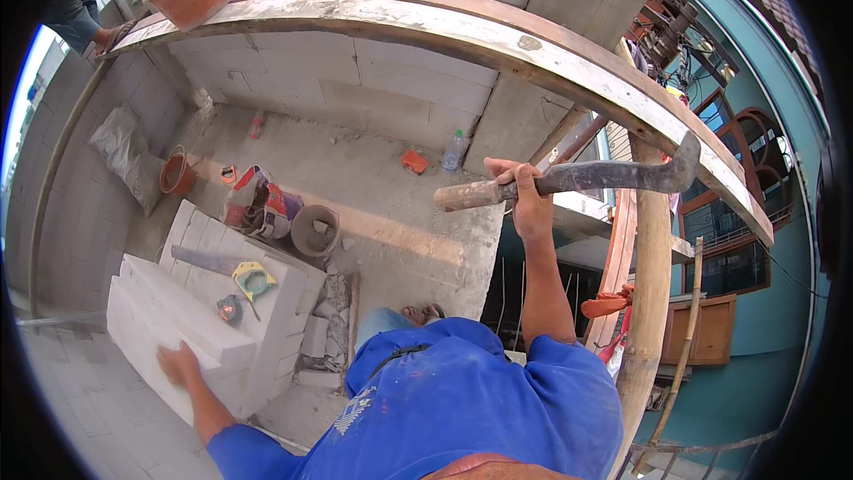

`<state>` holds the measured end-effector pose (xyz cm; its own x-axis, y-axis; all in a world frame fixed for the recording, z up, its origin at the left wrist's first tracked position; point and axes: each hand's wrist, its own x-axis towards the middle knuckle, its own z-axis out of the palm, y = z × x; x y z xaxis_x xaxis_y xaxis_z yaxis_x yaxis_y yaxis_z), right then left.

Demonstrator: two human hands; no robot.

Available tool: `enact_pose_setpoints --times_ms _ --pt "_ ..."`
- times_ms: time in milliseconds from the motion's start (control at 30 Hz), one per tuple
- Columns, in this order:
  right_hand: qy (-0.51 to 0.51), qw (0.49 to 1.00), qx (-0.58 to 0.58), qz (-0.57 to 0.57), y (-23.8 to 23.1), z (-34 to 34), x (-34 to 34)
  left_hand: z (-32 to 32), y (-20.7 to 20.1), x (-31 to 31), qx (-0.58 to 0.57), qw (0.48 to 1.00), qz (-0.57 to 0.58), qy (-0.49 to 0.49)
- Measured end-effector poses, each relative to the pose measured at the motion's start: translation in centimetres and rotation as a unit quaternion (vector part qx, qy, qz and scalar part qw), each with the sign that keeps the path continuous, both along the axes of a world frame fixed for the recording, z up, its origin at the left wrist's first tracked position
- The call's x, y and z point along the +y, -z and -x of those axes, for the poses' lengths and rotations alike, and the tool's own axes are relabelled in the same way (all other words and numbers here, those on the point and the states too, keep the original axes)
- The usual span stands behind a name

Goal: The person picks up white rectangular blocks, measures them with a tape measure, and stacks them on a pile. The person also moves a red plastic container and handles a pencil during the process.

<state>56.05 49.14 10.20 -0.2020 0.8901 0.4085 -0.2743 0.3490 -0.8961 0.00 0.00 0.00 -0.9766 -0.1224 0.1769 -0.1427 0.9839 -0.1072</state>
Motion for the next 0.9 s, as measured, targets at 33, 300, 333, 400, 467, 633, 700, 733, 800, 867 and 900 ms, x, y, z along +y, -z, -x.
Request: enact_pose_setpoints --times_ms 33,300,333,400,467,633,700,733,800,867,900 --pt "-0.009 0.999 0.007 0.045 1.3 0.7 -0.9 0.3 -0.3 0.0 0.001 1.000 0.002 -0.001" --pt "-0.008 0.964 0.101 0.247 1.9 -1.2 -2.4 -2.2 -1.2 1.1 -0.010 1.000 0.006 -0.002" --pt "0.002 0.953 0.137 0.269 1.1 -1.0 -2.1 -2.0 -1.1 1.0 -0.004 1.000 0.005 0.003" --pt "-0.020 0.926 0.203 0.319 -0.5 -0.3 -1.3 -1.1 -0.6 0.2 0.009 1.000 0.006 0.009" --pt "-0.043 0.906 0.245 0.342 -1.4 0.6 -0.4 0.1 0.5 -0.9 0.022 1.000 0.006 0.021" --pt "-0.177 0.907 0.027 0.381 0.7 3.3 -1.6 0.2 0.5 -0.8 0.004 1.000 0.011 0.009" --pt "-0.191 0.906 -0.093 0.365 3.9 4.0 -2.3 0.2 0.3 -1.0 -0.002 1.000 0.011 0.008" --pt "-0.183 0.904 -0.154 0.354 5.7 4.3 -2.7 -0.4 0.0 -0.5 -0.005 1.000 0.013 0.008" --pt "-0.175 0.886 -0.248 0.351 10.2 4.3 -3.6 -1.2 -0.8 0.4 -0.006 1.000 0.013 0.006" --pt "-0.178 0.857 -0.316 0.367 16.5 2.7 -4.6 -1.7 -1.1 1.1 -0.001 1.000 0.011 0.002" --pt "-0.189 0.825 -0.392 0.360 19.6 1.6 -5.1 -1.4 -0.8 0.6 0.003 1.000 0.008 0.005"
